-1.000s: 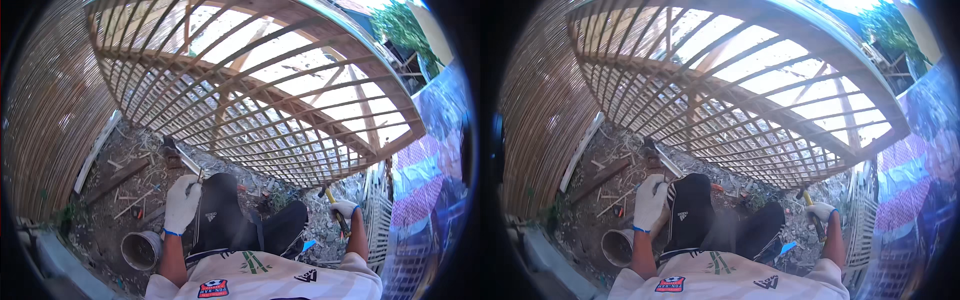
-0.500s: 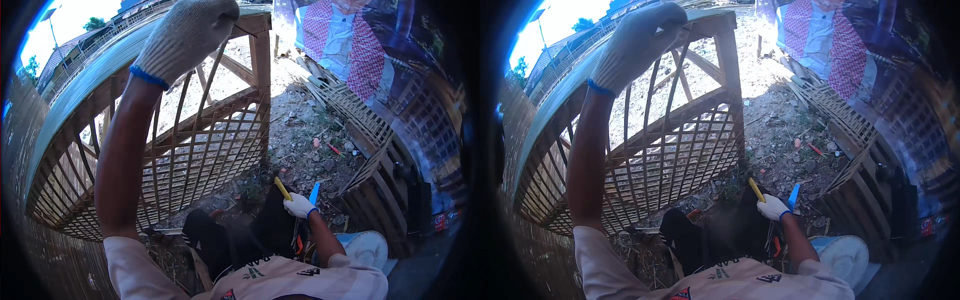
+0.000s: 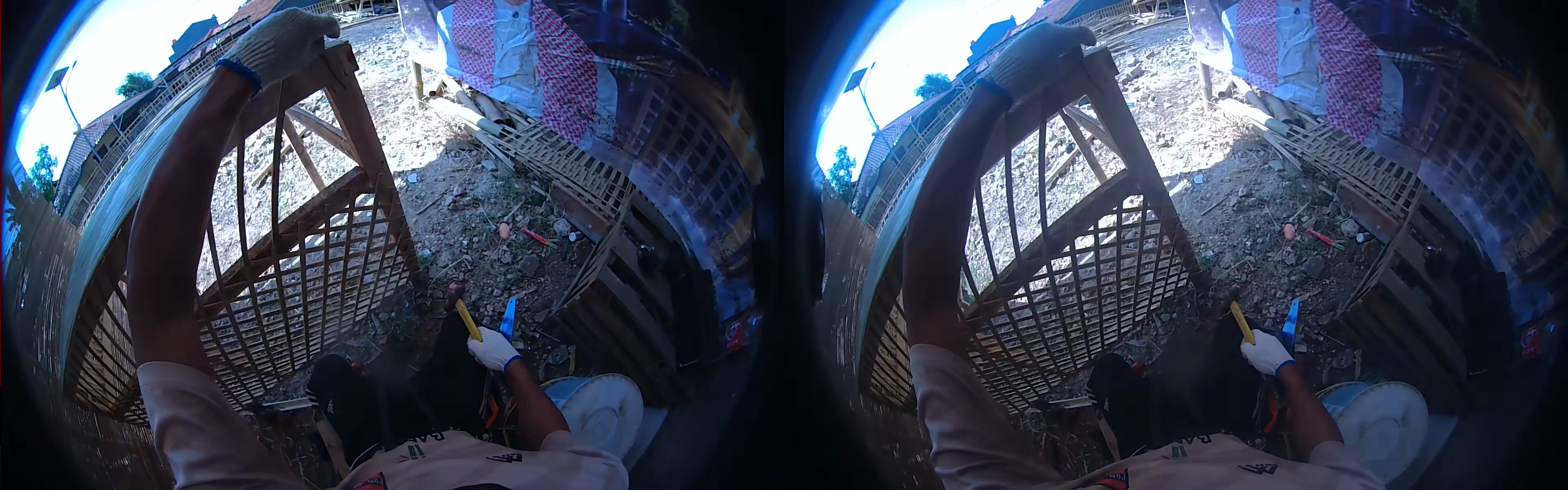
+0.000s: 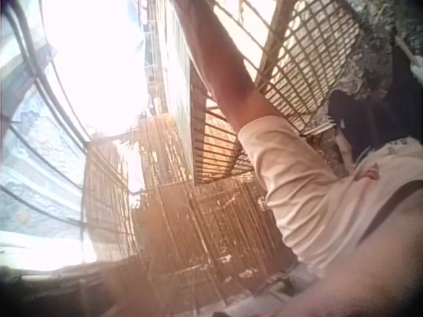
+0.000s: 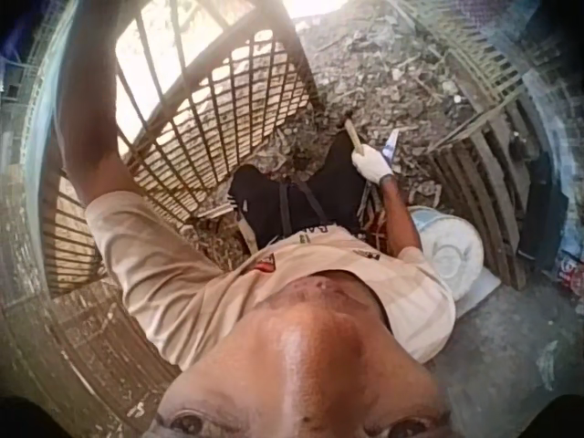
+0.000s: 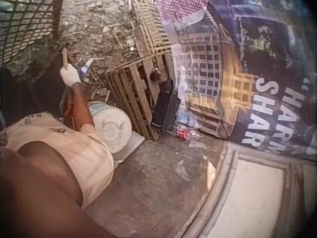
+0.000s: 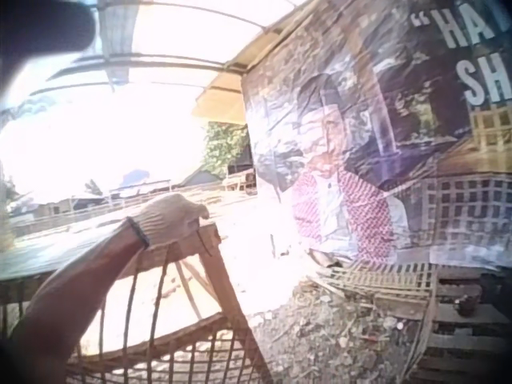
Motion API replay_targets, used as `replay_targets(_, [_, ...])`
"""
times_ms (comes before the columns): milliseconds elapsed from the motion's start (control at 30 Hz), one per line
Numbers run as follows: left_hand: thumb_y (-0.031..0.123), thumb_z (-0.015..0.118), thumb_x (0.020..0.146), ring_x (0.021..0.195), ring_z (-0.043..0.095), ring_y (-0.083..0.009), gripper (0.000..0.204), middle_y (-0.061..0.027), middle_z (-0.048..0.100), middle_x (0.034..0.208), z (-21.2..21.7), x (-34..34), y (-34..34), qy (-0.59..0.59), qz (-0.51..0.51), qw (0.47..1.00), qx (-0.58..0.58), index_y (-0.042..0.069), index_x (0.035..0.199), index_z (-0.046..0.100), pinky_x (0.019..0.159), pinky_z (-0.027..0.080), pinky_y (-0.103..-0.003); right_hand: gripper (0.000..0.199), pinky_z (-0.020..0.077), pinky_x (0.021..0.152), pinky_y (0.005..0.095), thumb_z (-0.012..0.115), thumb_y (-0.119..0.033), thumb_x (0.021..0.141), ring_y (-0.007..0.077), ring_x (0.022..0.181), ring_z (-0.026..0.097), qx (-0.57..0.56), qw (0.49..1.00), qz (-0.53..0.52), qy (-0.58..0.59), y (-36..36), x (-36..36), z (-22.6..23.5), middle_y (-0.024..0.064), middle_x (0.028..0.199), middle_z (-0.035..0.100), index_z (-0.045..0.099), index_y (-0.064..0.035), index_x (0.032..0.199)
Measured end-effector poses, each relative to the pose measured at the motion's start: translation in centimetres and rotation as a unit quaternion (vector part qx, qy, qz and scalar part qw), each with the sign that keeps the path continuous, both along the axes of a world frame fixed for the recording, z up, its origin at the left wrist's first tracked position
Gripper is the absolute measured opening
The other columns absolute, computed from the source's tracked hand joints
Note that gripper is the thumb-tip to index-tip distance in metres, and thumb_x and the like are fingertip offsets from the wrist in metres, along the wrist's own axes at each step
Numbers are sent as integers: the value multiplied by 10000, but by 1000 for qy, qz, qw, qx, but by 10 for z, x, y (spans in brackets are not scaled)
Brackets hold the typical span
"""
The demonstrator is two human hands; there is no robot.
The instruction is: Assembling a wooden lattice structure by hammering nails and fitting wooden components.
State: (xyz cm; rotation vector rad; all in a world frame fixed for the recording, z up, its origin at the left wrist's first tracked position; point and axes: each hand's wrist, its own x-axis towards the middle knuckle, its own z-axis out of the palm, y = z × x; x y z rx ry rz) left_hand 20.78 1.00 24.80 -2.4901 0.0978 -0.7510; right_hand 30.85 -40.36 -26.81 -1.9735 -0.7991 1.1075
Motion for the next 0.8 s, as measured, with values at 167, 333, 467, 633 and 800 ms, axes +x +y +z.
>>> replay_targets(167, [62,625,950,946,742,-364,242,-211,744,957,-4,-2,-10,10,98,994,51,81,1176,711,860,591,-461,253,533,659,350,563,-263,951,188,682,656,-20,999,32,21,16,6,-3,71,799,664,614,-29,1031])
replay_targets(333, [82,563,968,973,731,-387,258,-228,729,970,-16,6,-19,-16,153,986,59,67,1183,705,874,577,-487,249,528,653,349,571,-261,944,186,687,651,-36,998,53,1,23,9,2,68,797,659,609,-31,1032])
replay_targets(467, [94,546,987,979,732,-383,244,-237,723,971,-22,7,-19,-30,141,988,57,53,1171,701,890,576,-490,243,523,648,347,575,-261,941,184,684,646,-35,998,50,5,28,1,16,71,797,658,604,-31,1015])
replay_targets(633, [90,555,980,977,736,-379,219,-223,724,954,-23,12,-15,-31,159,987,8,44,1138,700,895,583,-485,249,522,644,346,578,-259,936,182,678,644,-26,999,46,9,29,-1,6,72,796,662,608,-28,1025])
replay_targets(800, [80,612,937,945,732,-388,202,-209,728,945,-22,8,-12,-42,100,989,97,66,1116,705,865,587,-488,275,535,671,359,573,-276,933,209,707,673,-30,998,44,-17,27,-1,2,91,807,680,611,-21,1029])
